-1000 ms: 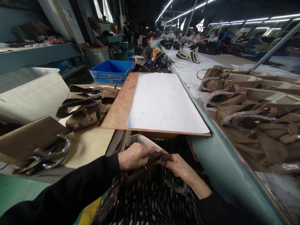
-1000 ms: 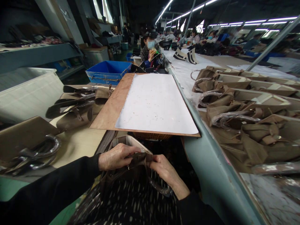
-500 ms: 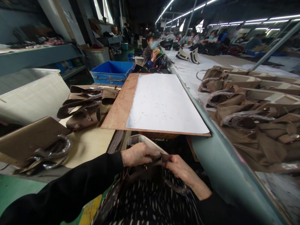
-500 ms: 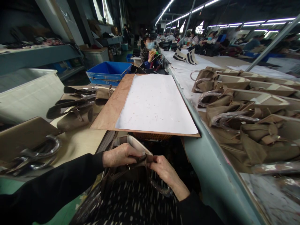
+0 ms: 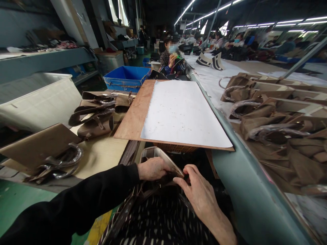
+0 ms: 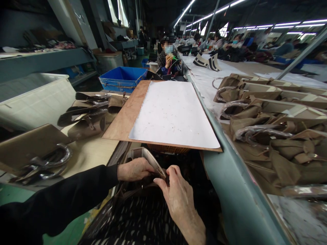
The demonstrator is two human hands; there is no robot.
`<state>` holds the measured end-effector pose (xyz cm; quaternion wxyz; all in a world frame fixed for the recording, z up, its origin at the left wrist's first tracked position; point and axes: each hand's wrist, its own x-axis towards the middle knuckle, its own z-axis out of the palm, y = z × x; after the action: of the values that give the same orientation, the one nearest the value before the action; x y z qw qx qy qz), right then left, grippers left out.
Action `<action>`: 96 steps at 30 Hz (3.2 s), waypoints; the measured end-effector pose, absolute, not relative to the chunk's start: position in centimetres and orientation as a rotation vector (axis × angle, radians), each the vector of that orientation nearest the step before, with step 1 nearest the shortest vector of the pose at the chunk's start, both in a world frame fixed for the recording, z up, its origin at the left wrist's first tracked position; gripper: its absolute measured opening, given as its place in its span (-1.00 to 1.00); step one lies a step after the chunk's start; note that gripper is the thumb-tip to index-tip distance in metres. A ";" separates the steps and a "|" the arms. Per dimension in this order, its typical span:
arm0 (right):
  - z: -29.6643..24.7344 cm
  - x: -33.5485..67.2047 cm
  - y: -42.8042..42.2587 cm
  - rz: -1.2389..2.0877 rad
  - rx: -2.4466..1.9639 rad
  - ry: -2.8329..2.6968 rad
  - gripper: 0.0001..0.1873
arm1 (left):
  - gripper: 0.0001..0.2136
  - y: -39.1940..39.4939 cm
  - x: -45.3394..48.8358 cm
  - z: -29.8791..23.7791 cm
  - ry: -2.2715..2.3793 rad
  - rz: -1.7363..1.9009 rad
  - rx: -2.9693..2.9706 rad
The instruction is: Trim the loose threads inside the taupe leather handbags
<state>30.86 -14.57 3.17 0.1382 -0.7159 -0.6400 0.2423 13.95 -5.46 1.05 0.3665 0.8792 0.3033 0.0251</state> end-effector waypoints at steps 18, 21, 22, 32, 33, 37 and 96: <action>-1.3 32.1 -11.6 1.424 -1.726 -1.581 -0.89 | -0.78 -6.2 15.0 0.8 0.994 -0.203 2.411; -1.4 32.0 -11.6 1.412 -1.741 -1.603 -0.88 | -0.80 -6.5 15.1 1.3 0.992 -0.223 2.423; -1.4 31.9 -11.7 1.403 -1.747 -1.618 -0.88 | -0.81 -6.6 15.1 1.5 0.990 -0.227 2.430; 0.8 32.9 -12.9 1.277 -1.916 -2.000 -0.61 | -0.84 -9.0 14.0 1.3 0.636 -0.269 2.624; 1.3 33.2 -12.4 1.205 -1.957 -2.015 -0.56 | -0.83 -9.2 13.8 1.2 0.574 -0.264 2.624; 3.1 31.8 -9.2 1.025 -1.960 -2.045 -0.48 | -0.81 -9.7 13.1 0.9 0.465 -0.234 2.638; -2.1 36.4 -15.0 1.873 -1.382 -1.002 -0.54 | -0.85 -8.6 16.7 2.7 0.848 -0.114 2.495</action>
<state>36.43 -15.04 -2.12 0.2989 -0.5205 -0.3774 0.7052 16.71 -8.55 2.70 0.2494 0.9160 0.3113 -0.0419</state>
